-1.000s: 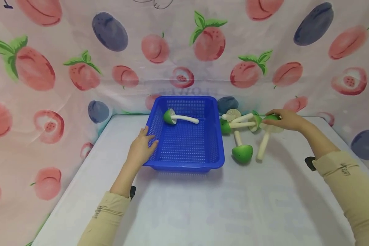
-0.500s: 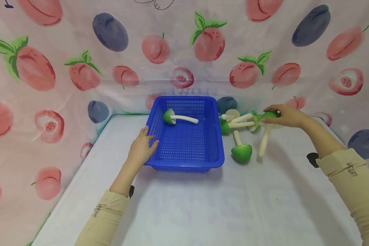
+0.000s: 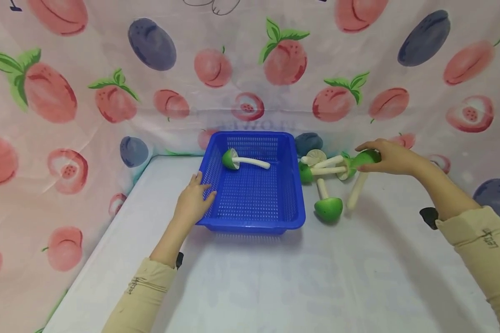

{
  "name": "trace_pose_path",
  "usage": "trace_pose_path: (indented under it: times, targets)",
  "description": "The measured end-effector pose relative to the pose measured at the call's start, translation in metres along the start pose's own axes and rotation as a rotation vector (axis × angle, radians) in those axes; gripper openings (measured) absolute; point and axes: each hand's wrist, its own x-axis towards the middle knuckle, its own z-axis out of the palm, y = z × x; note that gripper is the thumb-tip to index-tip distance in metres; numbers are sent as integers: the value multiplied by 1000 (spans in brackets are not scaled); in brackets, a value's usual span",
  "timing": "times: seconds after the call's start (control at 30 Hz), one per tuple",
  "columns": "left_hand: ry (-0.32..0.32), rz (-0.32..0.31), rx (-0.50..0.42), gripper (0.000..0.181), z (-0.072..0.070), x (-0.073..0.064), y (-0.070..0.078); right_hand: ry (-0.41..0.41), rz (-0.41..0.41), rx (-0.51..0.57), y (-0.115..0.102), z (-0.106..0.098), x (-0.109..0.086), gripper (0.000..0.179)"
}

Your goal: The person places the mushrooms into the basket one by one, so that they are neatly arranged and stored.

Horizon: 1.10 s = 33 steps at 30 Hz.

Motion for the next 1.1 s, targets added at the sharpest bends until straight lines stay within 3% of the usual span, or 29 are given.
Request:
trace_pose_path:
  times: [0.3,0.5,0.73,1.1]
  targets:
    - [-5,1,-3,42,-1,0,-2,0,-17,-43,-9,-3,-5,60]
    - [-8,0,-9,41,1,-1,-2,47,-36,-66,-10,0,-8,54]
    - [-15,-14,-19,42,2,-1,-1,39,-37,-82,-8,0,-10,58]
    - [-3,1,-22,41,1,-1,-3,84,-86,-98,-14,-3,-2,50]
